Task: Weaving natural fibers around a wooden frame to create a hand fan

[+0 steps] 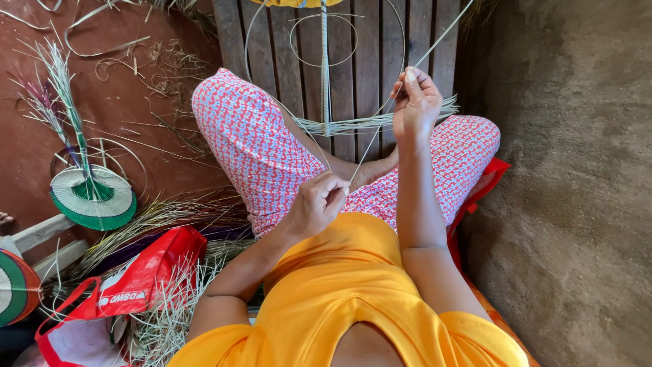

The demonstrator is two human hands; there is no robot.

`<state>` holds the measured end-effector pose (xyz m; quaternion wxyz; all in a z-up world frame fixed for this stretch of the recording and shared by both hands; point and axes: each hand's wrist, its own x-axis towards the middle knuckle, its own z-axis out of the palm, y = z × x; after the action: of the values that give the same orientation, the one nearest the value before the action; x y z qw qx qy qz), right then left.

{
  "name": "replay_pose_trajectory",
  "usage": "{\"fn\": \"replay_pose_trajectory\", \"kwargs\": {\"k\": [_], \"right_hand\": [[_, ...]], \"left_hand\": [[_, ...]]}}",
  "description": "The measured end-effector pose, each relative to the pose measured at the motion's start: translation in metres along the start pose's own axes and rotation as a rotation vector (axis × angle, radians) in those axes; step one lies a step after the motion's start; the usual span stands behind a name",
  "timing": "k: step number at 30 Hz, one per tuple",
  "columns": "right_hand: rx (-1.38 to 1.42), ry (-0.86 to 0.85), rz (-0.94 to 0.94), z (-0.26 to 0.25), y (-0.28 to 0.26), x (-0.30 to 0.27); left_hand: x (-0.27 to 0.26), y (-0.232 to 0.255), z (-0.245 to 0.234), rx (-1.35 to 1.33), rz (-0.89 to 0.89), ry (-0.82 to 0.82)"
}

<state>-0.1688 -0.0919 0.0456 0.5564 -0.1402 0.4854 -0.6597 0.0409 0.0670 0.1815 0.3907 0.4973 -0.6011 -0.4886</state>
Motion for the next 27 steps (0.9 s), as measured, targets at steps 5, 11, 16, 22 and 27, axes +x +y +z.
{"fn": "replay_pose_trajectory", "kwargs": {"k": [5,11,16,22,27], "right_hand": [[0.024,0.014,0.032,-0.008,-0.008,0.019],[0.011,0.020,0.016,-0.016,-0.015,0.040],[0.002,0.050,0.021,-0.027,-0.021,0.062],[-0.006,0.045,0.025,-0.033,-0.025,0.076],[0.041,0.146,0.101,-0.040,-0.018,0.090]], "left_hand": [[-0.004,0.014,-0.009,0.082,0.074,-0.072],[-0.010,0.022,-0.015,0.075,0.099,-0.103],[-0.018,0.024,-0.020,0.081,0.110,-0.127],[-0.024,0.029,-0.027,0.079,0.060,-0.170],[-0.030,0.014,-0.030,0.121,0.061,-0.223]]}}
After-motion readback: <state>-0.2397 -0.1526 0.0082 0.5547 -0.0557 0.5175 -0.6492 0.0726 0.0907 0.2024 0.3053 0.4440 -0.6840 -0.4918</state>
